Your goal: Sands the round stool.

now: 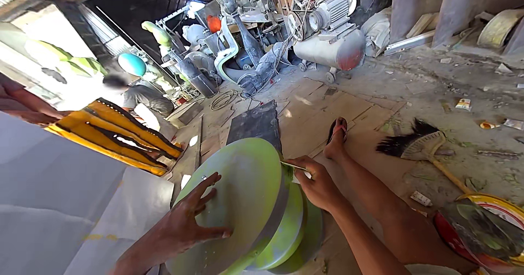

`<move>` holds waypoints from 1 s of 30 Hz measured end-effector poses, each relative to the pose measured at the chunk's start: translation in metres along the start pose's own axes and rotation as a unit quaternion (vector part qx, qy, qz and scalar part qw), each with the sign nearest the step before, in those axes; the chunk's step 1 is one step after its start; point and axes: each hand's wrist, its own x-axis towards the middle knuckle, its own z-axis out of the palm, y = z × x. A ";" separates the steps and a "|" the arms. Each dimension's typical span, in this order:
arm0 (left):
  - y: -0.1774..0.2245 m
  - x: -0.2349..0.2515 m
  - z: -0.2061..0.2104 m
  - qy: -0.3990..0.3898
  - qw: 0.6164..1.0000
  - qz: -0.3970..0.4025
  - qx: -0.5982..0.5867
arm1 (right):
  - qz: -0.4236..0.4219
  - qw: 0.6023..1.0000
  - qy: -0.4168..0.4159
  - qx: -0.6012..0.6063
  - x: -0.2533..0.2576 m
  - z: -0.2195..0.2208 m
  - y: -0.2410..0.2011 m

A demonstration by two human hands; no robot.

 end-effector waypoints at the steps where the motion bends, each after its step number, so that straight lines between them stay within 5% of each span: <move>1: 0.001 -0.001 0.000 0.000 1.000 -0.001 -0.003 | 0.002 1.000 -0.004 0.000 -0.004 0.001 -0.003; 14: 0.002 0.001 -0.004 -0.024 0.999 -0.014 0.032 | -0.066 0.991 0.120 -0.009 -0.135 0.093 -0.044; 23: -0.011 0.002 -0.023 -0.053 0.998 0.004 0.036 | -0.054 0.984 0.170 0.014 -0.048 0.026 -0.021; 30: -0.014 0.003 -0.021 -0.036 0.997 0.040 0.046 | -0.017 0.976 0.156 -0.151 -0.068 0.060 -0.022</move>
